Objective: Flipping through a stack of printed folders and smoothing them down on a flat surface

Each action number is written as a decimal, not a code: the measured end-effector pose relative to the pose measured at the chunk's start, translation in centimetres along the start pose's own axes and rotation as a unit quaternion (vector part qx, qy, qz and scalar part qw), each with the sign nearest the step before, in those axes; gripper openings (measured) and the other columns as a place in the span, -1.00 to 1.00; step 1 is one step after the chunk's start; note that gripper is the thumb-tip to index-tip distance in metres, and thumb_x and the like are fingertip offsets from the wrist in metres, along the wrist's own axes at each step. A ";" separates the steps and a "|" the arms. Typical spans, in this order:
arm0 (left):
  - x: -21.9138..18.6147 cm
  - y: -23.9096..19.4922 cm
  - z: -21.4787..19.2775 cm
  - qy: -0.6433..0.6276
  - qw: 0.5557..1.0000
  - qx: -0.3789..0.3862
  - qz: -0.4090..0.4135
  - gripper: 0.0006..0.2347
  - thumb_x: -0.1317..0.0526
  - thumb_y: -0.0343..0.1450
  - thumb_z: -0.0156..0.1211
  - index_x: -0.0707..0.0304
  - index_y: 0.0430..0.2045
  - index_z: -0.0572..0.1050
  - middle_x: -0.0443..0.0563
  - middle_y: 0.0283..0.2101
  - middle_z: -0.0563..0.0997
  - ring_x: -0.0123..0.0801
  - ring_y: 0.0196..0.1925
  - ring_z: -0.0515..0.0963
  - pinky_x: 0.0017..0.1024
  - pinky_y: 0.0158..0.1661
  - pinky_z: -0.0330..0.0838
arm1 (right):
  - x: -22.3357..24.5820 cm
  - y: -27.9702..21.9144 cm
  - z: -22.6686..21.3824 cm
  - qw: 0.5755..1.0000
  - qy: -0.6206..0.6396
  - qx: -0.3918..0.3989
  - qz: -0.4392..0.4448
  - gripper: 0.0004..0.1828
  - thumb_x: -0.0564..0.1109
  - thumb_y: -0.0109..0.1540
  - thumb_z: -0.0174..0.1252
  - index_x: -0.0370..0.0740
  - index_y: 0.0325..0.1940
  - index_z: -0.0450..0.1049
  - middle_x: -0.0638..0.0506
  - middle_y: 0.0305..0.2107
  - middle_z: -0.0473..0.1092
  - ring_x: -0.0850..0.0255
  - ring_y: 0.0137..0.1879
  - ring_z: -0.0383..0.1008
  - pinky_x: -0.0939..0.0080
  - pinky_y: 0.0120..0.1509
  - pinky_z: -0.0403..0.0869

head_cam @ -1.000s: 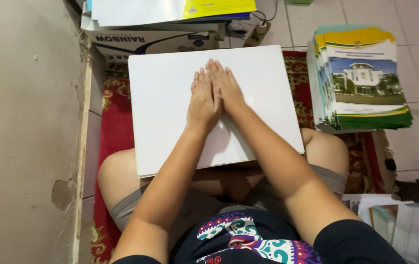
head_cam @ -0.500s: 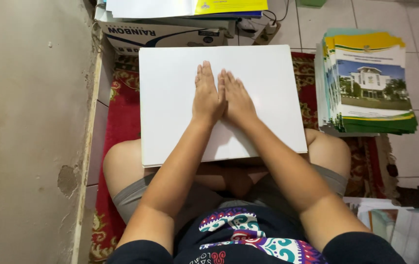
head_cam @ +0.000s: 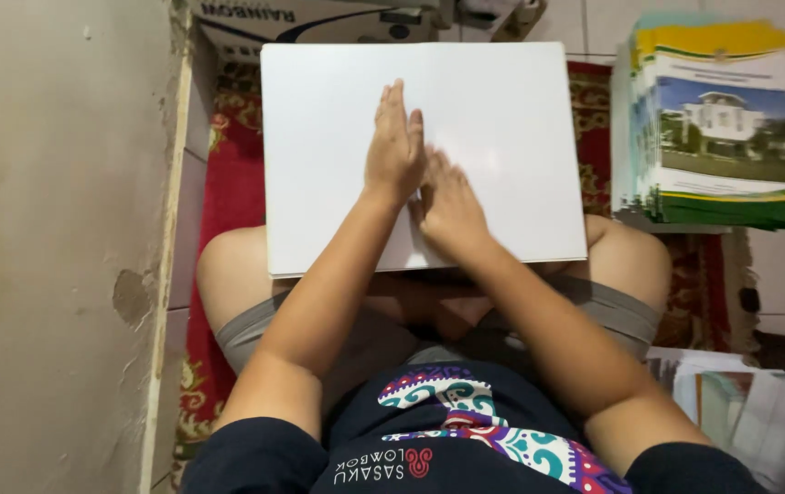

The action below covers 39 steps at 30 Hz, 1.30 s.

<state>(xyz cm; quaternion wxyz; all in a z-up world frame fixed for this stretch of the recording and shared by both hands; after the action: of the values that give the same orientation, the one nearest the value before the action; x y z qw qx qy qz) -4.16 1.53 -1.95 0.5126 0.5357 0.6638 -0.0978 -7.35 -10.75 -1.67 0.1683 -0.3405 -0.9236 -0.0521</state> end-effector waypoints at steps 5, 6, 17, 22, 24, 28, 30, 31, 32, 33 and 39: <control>0.2 0.2 -0.5 -0.038 0.999 -0.027 -0.018 -0.56 0.15 0.61 -0.30 0.51 0.33 0.20 0.39 0.43 0.28 0.15 0.55 0.15 -0.10 0.53 -0.02 | -5.9 10.9 4.1 0.986 -0.157 -0.060 -0.019 -0.28 0.05 0.43 -0.31 -0.32 0.62 -0.18 -0.27 0.54 -0.19 -0.12 0.64 -0.16 -0.10 0.62 -0.02; 0.3 0.0 -0.6 -0.052 0.998 -0.030 -0.036 -0.56 0.15 0.61 -0.33 0.47 0.34 0.22 0.35 0.44 0.28 0.12 0.55 0.16 -0.13 0.53 -0.01 | -7.3 13.2 5.2 0.961 -0.244 -0.129 -0.027 -0.37 0.04 0.52 -0.32 -0.37 0.60 -0.06 -0.25 0.53 -0.11 -0.10 0.62 -0.04 -0.08 0.60 0.12; -1.6 0.0 0.0 0.122 0.992 0.004 0.021 -0.64 0.37 0.45 -0.06 0.49 0.16 0.37 0.39 0.36 0.36 0.22 0.49 0.23 0.08 0.45 0.11 | -10.1 11.7 -10.1 0.965 -0.044 -0.012 0.259 -0.27 0.15 0.52 -0.39 -0.35 0.61 -0.37 -0.16 0.57 -0.40 0.02 0.68 -0.44 0.08 0.70 -0.33; -1.2 0.3 1.0 0.165 0.985 0.033 0.043 -0.60 0.34 0.30 -0.03 0.45 0.05 0.40 0.44 0.32 0.38 0.25 0.44 0.28 0.10 0.41 0.09 | -16.2 4.9 -7.4 0.952 -0.079 -0.094 0.280 -0.23 0.18 0.49 -0.31 -0.40 0.62 -0.23 -0.23 0.56 -0.28 0.01 0.65 -0.41 0.03 0.66 -0.32; -0.7 0.2 1.1 0.230 0.972 0.002 0.049 -0.64 0.26 0.38 0.08 0.35 0.07 0.48 0.33 0.25 0.48 0.12 0.40 0.38 0.00 0.38 0.17 | -15.5 1.8 -6.6 0.958 -0.123 -0.196 0.170 -0.25 0.14 0.45 -0.05 -0.52 0.52 0.12 -0.44 0.45 0.05 -0.19 0.60 -0.07 -0.16 0.61 -0.08; -1.4 0.0 0.8 0.237 0.970 0.005 0.059 -0.64 0.23 0.39 0.07 0.36 0.08 0.49 0.34 0.26 0.47 0.13 0.40 0.38 0.00 0.37 0.17 | -12.4 -2.5 -6.8 0.962 -0.124 -0.191 0.151 -0.27 0.08 0.41 -0.04 -0.57 0.49 0.17 -0.52 0.42 0.09 -0.29 0.57 0.00 -0.17 0.61 -0.07; -2.4 -0.8 1.2 0.263 0.959 0.057 0.086 -0.59 0.23 0.42 0.04 0.43 0.17 0.45 0.40 0.30 0.43 0.15 0.42 0.35 0.02 0.39 0.15 | -12.0 -3.4 -6.6 0.965 -0.107 -0.166 0.174 -0.23 0.13 0.40 -0.09 -0.47 0.54 0.11 -0.47 0.46 0.03 -0.25 0.61 -0.08 -0.16 0.63 -0.11; -3.4 -1.4 0.8 0.263 0.959 0.055 0.090 -0.59 0.23 0.42 0.04 0.43 0.17 0.45 0.40 0.30 0.43 0.15 0.42 0.35 0.02 0.39 0.15 | -12.0 -3.3 -6.5 0.964 -0.107 -0.170 0.174 -0.23 0.13 0.40 -0.09 -0.47 0.54 0.11 -0.47 0.46 0.03 -0.25 0.61 -0.08 -0.16 0.63 -0.11; -4.4 -2.1 1.2 0.275 0.949 0.098 0.116 -0.57 0.21 0.45 -0.02 0.45 0.22 0.41 0.42 0.33 0.40 0.17 0.44 0.32 0.04 0.39 0.13 | -12.3 -3.1 -6.3 0.964 -0.099 -0.162 0.184 -0.22 0.14 0.40 -0.11 -0.44 0.57 0.06 -0.46 0.47 0.00 -0.23 0.62 -0.11 -0.17 0.63 -0.13; -5.4 -2.8 1.5 0.289 0.936 0.142 0.142 -0.54 0.19 0.49 -0.08 0.47 0.28 0.37 0.44 0.37 0.36 0.19 0.46 0.29 0.06 0.40 0.11 | -12.6 -2.9 -6.1 0.965 -0.089 -0.153 0.195 -0.20 0.15 0.40 -0.13 -0.41 0.59 0.00 -0.46 0.48 -0.04 -0.22 0.63 -0.14 -0.17 0.64 -0.14; -7.9 -9.8 1.5 0.321 0.909 0.261 0.045 -0.45 0.04 0.56 -0.26 0.39 0.44 0.13 0.41 0.52 0.09 0.19 0.57 0.02 0.06 0.46 -0.13 | -12.4 -3.0 -6.1 0.966 -0.088 -0.153 0.190 -0.21 0.16 0.39 -0.13 -0.33 0.61 0.01 -0.45 0.50 -0.06 -0.20 0.65 -0.19 -0.15 0.65 -0.21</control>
<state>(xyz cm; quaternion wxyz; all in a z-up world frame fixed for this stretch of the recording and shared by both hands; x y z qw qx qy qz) -12.01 -8.29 -0.58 0.1172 0.6822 0.7185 -0.0675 1.20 -21.83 -0.21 0.0394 -0.5344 -0.8343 -0.1296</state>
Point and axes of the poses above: each hand's wrist, its own y-axis towards the middle knuckle, its own z-axis out of the palm, x = y × z, the point moved 7 cm from there along y, towards the middle knuckle
